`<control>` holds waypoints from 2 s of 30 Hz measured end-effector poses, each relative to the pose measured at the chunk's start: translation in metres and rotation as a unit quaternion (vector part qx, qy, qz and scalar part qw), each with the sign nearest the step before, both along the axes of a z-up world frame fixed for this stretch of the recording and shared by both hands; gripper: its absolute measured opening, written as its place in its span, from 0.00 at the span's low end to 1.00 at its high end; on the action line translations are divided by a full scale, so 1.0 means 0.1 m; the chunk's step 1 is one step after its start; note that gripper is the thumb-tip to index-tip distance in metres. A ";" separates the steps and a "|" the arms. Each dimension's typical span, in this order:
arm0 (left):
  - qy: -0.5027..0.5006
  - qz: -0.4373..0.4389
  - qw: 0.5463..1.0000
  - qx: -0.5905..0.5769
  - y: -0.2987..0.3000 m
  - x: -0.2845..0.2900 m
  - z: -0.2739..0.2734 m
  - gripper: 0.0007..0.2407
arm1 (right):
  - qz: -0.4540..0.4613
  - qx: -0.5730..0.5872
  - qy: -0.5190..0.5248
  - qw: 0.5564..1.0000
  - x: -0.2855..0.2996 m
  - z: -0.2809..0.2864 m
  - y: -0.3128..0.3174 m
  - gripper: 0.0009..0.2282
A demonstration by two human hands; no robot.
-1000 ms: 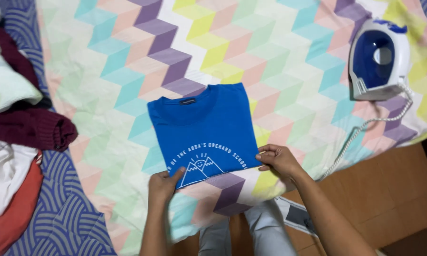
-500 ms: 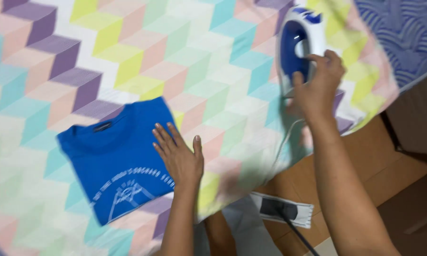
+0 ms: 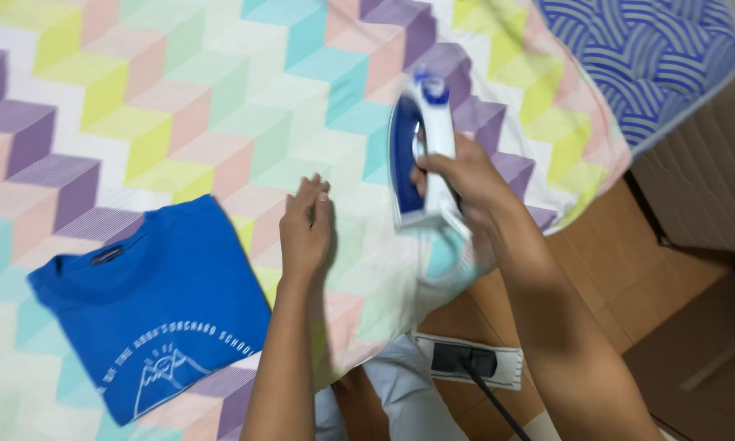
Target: Ironing a blue t-shirt on a bed and folding it neatly before placing it back in a closet.
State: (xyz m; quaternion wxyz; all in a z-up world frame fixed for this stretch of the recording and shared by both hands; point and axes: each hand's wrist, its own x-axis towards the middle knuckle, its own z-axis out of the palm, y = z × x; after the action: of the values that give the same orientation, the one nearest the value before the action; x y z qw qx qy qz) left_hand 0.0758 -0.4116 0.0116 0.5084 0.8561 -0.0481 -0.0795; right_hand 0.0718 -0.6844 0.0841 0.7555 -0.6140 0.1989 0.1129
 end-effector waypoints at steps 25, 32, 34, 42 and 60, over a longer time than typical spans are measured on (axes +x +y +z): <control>-0.097 -0.065 0.941 0.319 2.72 -1.21 -0.04 0.24 | 0.013 -0.188 0.043 0.981 -0.53 0.22 3.85 0.13; -0.111 -0.045 0.955 0.273 2.77 -1.23 0.01 0.24 | 0.017 -0.226 0.064 0.972 -0.27 0.37 3.78 0.15; -0.116 -0.044 0.957 0.263 2.78 -1.21 0.00 0.24 | 0.032 -0.255 0.064 0.964 -0.58 0.42 3.73 0.16; -0.116 -0.056 0.950 0.284 2.78 -1.24 -0.12 0.25 | -0.049 -0.228 0.120 0.965 -0.86 0.32 3.70 0.14; 0.192 0.325 0.924 -0.057 4.03 -1.96 0.01 0.20 | 0.265 -0.281 0.114 0.915 -1.46 0.62 4.69 0.17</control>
State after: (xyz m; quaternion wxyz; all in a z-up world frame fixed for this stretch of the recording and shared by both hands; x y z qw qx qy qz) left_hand -0.1197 -0.0087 0.0128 0.5534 0.7628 0.3271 -0.0701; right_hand -0.0745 -0.2158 0.1464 0.4663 -0.8139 0.1372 0.3184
